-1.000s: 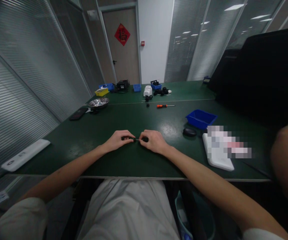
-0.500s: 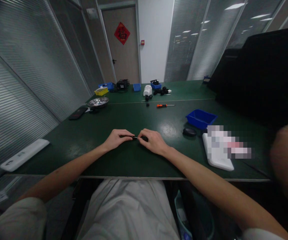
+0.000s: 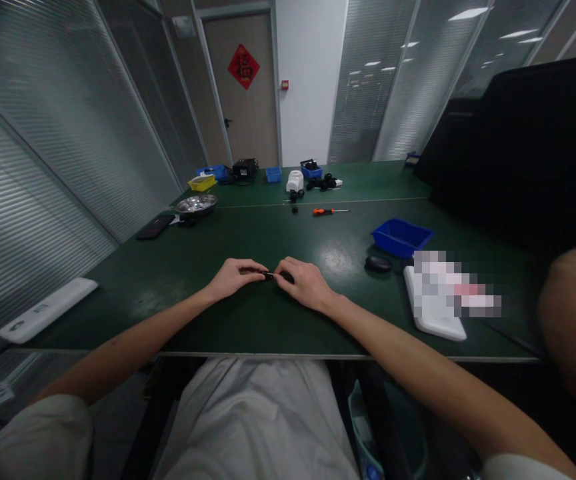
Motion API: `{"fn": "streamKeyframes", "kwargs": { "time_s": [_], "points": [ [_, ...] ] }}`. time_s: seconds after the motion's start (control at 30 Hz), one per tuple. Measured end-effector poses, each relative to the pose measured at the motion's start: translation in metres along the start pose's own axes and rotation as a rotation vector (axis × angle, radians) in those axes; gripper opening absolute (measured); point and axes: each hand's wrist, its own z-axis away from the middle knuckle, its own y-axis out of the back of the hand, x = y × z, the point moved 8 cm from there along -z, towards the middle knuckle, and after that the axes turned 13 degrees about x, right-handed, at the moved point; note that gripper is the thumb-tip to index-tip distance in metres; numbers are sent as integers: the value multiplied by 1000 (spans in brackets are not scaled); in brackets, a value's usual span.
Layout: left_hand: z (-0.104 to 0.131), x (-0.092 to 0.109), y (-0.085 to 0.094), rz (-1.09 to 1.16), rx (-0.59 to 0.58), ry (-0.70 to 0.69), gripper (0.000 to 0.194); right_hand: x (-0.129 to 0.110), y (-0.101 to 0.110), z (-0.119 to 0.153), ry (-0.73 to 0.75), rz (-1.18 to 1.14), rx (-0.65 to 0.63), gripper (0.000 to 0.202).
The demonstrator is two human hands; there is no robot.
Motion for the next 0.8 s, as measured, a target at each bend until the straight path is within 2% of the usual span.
{"fn": "streamKeyframes", "kwargs": {
  "time_s": [0.17,0.33,0.57,0.8],
  "points": [
    [2,15,-2,-152,-63,-115,22,-4,-4,1,41,99,-63,12],
    [5,23,-7,-135,-108,-131,20,-12,-10,2,79,125,-79,14],
    [4,11,-11,-32,-74,-66,20,-10,-16,4,72,155,-69,16],
    [0,3,-10,22,-93,-31,22,-11,-14,4,79,190,-72,14]
  ]
}}
